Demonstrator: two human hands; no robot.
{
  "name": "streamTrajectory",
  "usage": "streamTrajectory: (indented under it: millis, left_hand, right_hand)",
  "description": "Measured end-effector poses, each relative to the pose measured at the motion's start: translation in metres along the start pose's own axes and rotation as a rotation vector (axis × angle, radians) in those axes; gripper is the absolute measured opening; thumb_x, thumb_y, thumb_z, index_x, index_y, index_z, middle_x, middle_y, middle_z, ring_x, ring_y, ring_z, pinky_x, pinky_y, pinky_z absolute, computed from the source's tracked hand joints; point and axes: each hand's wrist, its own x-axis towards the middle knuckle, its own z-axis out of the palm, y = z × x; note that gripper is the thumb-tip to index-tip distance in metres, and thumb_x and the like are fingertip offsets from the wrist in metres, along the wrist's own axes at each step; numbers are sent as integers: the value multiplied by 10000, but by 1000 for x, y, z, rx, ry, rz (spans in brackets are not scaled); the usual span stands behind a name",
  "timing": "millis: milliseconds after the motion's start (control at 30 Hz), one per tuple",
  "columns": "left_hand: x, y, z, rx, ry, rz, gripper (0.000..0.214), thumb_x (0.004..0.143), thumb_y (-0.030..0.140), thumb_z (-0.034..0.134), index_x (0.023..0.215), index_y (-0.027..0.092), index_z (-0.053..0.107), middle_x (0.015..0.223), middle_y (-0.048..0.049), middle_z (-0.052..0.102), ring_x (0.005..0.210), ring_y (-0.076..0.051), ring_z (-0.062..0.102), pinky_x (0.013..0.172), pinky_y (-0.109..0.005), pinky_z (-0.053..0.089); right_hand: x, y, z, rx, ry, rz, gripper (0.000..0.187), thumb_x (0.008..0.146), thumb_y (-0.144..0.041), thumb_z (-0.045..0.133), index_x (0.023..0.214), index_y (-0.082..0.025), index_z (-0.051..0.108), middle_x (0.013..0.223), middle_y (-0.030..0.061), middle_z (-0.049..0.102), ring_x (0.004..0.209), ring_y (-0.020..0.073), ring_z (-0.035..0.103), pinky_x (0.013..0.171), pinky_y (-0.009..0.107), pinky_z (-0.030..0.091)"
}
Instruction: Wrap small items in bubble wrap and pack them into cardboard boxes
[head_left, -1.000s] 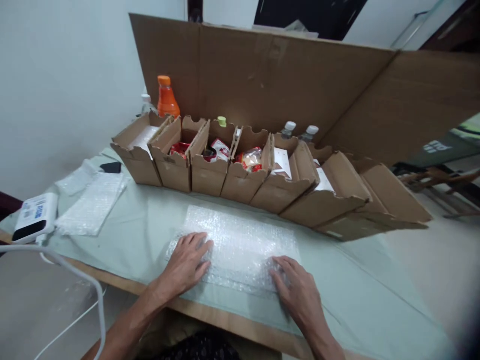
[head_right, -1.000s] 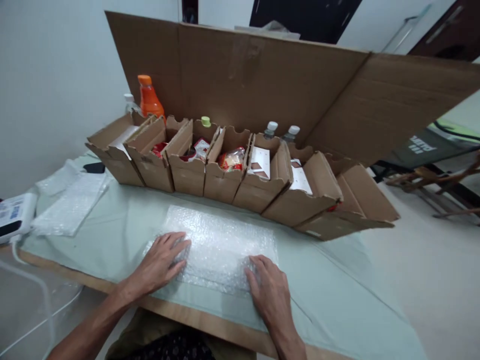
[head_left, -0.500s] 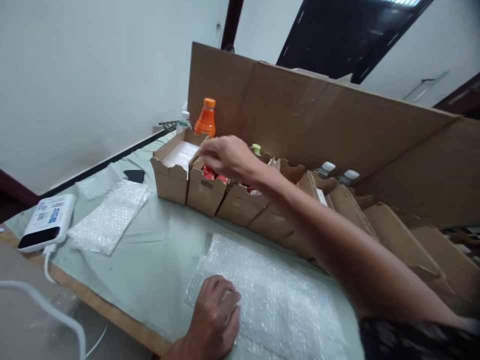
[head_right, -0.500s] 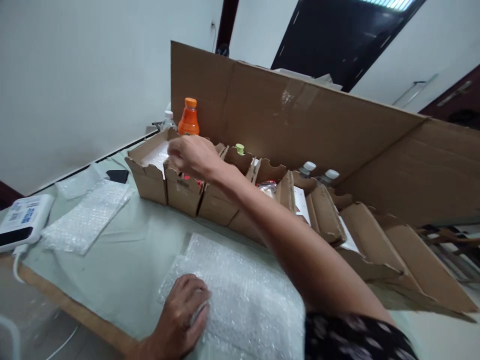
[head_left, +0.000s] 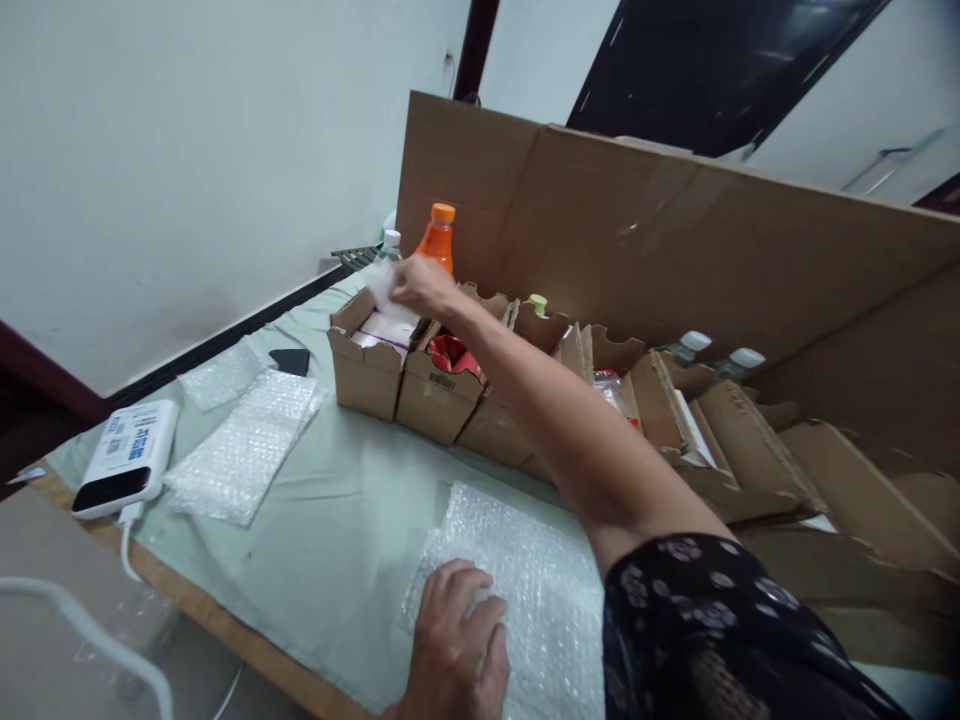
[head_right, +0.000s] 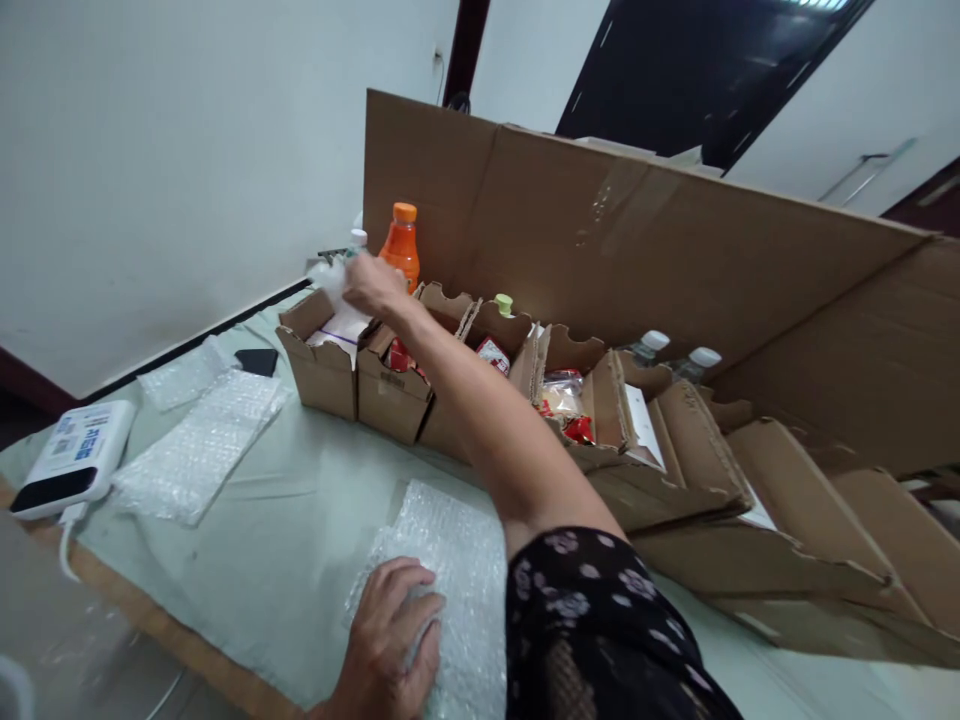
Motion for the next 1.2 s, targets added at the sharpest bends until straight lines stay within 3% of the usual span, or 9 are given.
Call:
streamTrajectory:
  millis: [100, 233, 433, 567, 667, 833, 933, 1033, 1200]
  left_hand:
    - [5, 0, -10, -6, 38, 26, 349, 819, -7, 507, 1063, 203, 641, 1087, -107, 668, 1074, -245, 634, 931, -440, 553]
    - [5, -3, -23, -125, 80, -105, 334, 895, 94, 555, 1187, 231, 641, 1182, -108, 664, 1123, -244, 634, 955, -430, 548]
    - [-2, 14, -48, -604, 94, -512, 610, 877, 375, 700, 1446, 250, 519, 1437, -123, 576, 1236, -273, 603, 1018, -401, 508]
    - [-7, 43, -58, -602, 172, -525, 652, 848, 360, 744, 1452, 265, 516, 1412, -105, 593, 1269, -255, 582, 1047, -374, 482]
    - [-10, 71, -61, -509, 110, -423, 545, 854, 326, 744, 1373, 256, 594, 1316, -89, 640, 1210, -244, 613, 1053, -386, 489]
    - [-17, 113, -56, -680, -319, -506, 625, 751, 386, 847, 1315, 202, 650, 1303, -119, 700, 1160, -294, 686, 996, -402, 568]
    - [-23, 118, -51, -744, -324, -709, 537, 777, 423, 829, 1243, 189, 703, 1202, -106, 761, 1119, -290, 717, 1000, -405, 573]
    - [-21, 112, -53, -853, -323, -902, 431, 842, 476, 755, 1142, 166, 754, 1131, -115, 784, 1107, -300, 723, 1010, -443, 566]
    - [5, 85, -73, -815, -213, -1048, 453, 701, 467, 837, 1007, 138, 781, 907, -100, 801, 849, -266, 755, 836, -434, 614]
  right_hand:
    - [-57, 6, -42, 456, 215, -31, 143, 869, -280, 657, 853, -140, 680, 829, 36, 678, 809, 168, 632, 764, 308, 525]
    - [-182, -2, -71, 976, 232, 11, 344, 753, -488, 821, 897, -193, 716, 814, -5, 683, 709, 133, 597, 640, 253, 505]
    - [-354, -18, -55, 1265, 260, 243, 325, 710, -484, 891, 846, -216, 769, 781, -3, 717, 680, 123, 623, 669, 249, 521]
    - [-429, -21, -50, 1156, 439, 334, 266, 760, -463, 860, 839, -226, 769, 787, -3, 726, 685, 133, 634, 660, 255, 525]
    - [-463, -34, -49, 822, 577, 380, 150, 813, -365, 821, 832, -233, 753, 753, -15, 706, 661, 136, 617, 634, 257, 512]
    - [-486, -68, -21, 578, 417, 215, 112, 905, -289, 726, 998, -247, 770, 962, 38, 777, 870, 182, 713, 802, 313, 577]
    - [-497, -76, 1, 640, 407, 207, 174, 981, -277, 620, 1054, -252, 776, 1032, 52, 788, 958, 184, 731, 860, 330, 589]
    - [-514, -71, 9, 762, 470, 311, 170, 978, -276, 622, 973, -247, 789, 941, 37, 786, 852, 170, 733, 767, 300, 595]
    - [-552, -41, 1, 854, 766, 647, 172, 928, -365, 681, 917, -228, 784, 731, 7, 725, 647, 160, 667, 630, 290, 565]
